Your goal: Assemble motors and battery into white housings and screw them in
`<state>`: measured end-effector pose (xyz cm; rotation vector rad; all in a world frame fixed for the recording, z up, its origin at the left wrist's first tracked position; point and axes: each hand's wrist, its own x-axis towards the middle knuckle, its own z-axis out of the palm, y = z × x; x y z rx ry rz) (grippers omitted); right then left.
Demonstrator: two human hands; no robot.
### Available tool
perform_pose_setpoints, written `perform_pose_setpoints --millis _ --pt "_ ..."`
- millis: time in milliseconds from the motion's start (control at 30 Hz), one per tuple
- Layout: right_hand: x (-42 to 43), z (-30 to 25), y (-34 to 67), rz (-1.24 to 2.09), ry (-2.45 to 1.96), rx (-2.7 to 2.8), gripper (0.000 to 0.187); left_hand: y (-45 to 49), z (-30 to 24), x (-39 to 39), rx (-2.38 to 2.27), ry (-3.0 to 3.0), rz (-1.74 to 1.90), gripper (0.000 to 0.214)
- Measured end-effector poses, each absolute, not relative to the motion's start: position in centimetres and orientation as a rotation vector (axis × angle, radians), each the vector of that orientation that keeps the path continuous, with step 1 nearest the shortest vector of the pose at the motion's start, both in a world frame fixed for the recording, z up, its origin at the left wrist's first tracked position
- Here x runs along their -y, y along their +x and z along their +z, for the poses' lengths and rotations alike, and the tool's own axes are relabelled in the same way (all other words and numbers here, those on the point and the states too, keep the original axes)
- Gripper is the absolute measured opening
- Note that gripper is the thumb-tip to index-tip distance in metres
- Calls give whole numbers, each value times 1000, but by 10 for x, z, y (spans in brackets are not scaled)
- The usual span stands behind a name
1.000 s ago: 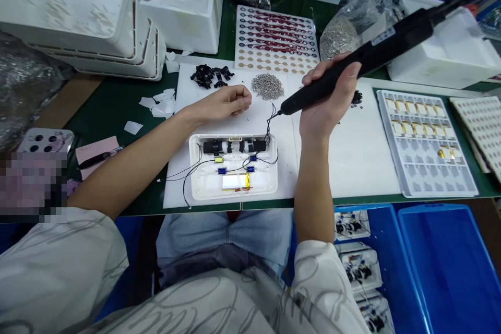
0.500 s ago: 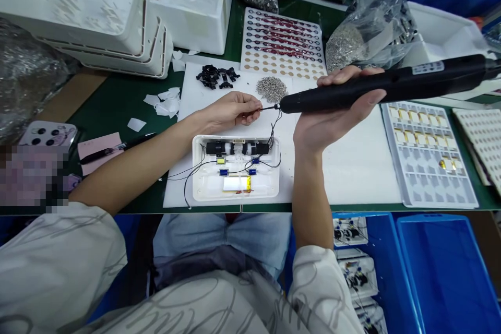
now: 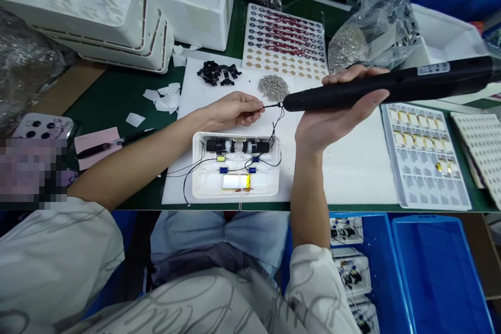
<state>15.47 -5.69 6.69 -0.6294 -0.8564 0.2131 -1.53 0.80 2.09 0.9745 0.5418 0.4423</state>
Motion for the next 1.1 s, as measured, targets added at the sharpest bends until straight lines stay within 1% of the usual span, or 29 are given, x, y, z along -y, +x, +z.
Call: perform_pose_setpoints --millis 200,367,500,600,767,933,1100 --pt "57 64 157 98 -829 844 43 -14 21 -7 -533 970 437 31" --pt "60 70 150 193 -692 829 40 -15 20 -7 -510 977 439 34" --pt "63 75 143 191 -708 807 36 -14 18 -8 -503 965 442 30" --pt "63 75 140 221 -688 802 36 -14 20 -7 -515 959 444 32" --pt "59 73 141 126 -757 808 31 -14 23 -5 -524 960 445 34" --pt "60 73 140 161 -690 825 30 -13 23 -5 -537 951 447 33" --pt "61 74 139 142 -726 801 31 -14 24 -4 -562 941 444 33"
